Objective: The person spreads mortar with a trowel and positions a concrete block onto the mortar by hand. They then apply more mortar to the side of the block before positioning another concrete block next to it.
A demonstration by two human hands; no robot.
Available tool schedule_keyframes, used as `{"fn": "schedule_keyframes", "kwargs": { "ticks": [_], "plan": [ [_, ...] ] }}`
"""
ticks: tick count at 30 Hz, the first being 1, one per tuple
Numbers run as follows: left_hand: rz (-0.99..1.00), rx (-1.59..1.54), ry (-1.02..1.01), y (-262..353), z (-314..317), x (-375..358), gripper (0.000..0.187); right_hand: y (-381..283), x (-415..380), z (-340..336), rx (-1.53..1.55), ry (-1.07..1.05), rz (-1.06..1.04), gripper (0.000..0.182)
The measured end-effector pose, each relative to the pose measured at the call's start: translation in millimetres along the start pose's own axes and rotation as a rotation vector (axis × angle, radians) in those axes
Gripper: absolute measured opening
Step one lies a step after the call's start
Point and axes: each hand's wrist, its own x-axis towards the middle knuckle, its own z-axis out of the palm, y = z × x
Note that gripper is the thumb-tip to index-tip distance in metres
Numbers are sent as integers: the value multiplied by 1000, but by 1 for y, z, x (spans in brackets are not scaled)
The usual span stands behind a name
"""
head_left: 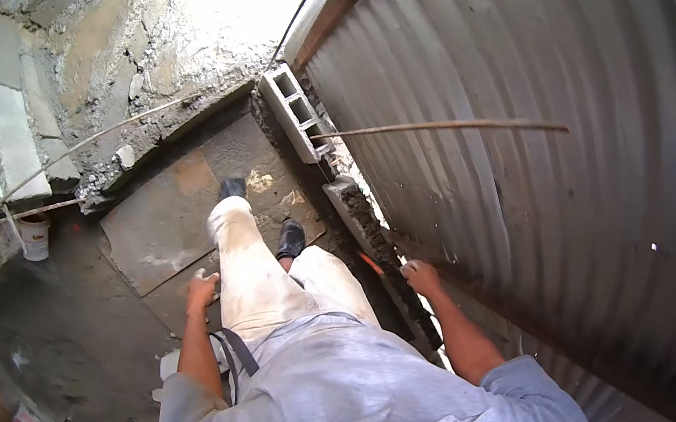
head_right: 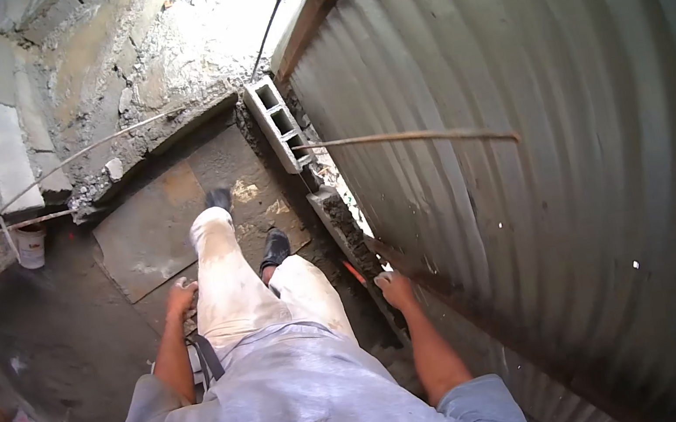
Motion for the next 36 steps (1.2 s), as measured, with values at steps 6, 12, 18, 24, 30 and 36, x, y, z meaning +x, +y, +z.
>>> {"fn": "schedule_keyframes", "kwargs": {
  "ticks": [6,12,18,24,30,36],
  "plan": [
    [135,144,-3,1,-18,40,72,99,-71,68,29,111,75,31],
    [201,199,140,37,-74,75,65,111,-99,103,65,81,-10,26],
    [281,261,269,37,-100,83,67,83,-85,67,411,112,41,34],
    [293,249,333,19,-27,11,67,153,-62,58,510,36,22,36],
    [98,246,126,-3,92,-65,66,249,-100,66,368,-94,191,35],
    [28,293,44,-20,162,-80,63,384,-119,126,234,-120,60,28]
  ]
}}
